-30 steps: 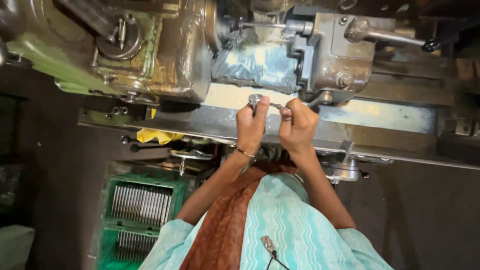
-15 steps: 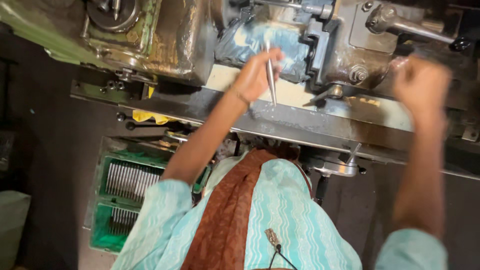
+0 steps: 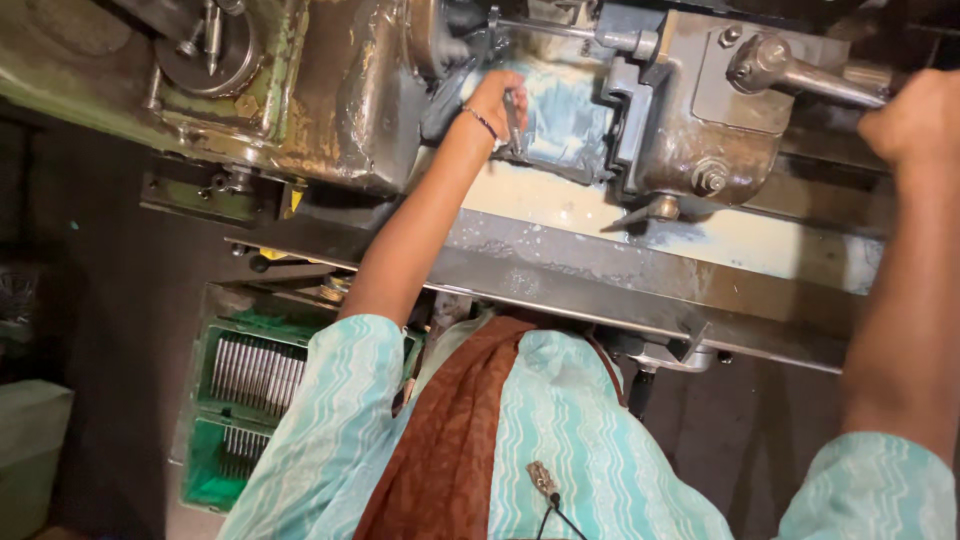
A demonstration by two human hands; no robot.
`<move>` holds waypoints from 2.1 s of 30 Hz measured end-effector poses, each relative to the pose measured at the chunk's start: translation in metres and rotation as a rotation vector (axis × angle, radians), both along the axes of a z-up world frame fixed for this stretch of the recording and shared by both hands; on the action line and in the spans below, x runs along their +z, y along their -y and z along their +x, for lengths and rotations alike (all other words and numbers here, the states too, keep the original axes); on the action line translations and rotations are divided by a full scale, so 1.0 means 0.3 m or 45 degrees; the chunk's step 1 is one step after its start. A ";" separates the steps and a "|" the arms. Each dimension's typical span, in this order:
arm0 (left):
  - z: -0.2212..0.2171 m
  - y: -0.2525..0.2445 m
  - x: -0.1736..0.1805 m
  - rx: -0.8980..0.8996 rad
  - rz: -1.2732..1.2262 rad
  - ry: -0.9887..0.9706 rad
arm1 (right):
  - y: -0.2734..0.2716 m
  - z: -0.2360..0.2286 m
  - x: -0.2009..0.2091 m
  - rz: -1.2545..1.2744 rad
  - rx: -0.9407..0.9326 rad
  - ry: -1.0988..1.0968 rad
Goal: The person repeatedly picks up small cylindrical metal pieces from a green bin, places them into a press machine, and operates the lever to process them. After each cycle, the processed piece is returned to the bin. The task continues in a repetitive loop throughout the clip.
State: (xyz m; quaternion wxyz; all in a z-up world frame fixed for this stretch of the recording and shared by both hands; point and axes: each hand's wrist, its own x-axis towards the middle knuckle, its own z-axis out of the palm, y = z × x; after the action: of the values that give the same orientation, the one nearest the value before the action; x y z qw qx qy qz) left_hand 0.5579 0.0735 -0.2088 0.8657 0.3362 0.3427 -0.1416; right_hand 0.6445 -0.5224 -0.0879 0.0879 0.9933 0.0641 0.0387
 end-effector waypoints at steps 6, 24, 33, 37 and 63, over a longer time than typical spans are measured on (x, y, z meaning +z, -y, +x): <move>-0.040 0.059 -0.022 0.102 0.243 -0.069 | -0.016 -0.099 0.020 0.288 -0.116 -0.024; 0.066 0.185 0.009 0.575 -0.008 0.048 | -0.073 -0.160 0.142 0.242 0.187 0.127; 0.235 0.171 0.104 0.805 -0.264 0.400 | -0.097 -0.217 0.069 0.016 0.075 0.279; 0.223 0.155 0.114 0.623 -0.076 0.184 | -0.112 -0.303 0.066 0.018 0.051 0.308; 0.210 0.138 0.046 1.045 -0.293 0.171 | -0.069 -0.170 0.089 0.225 0.148 0.333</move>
State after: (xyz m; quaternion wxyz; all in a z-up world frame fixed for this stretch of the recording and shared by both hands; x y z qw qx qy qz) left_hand 0.6209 0.0321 -0.1949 0.9024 0.0819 0.3730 0.1993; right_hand 0.5935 -0.5015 -0.0612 0.0055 0.9783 0.1056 0.1782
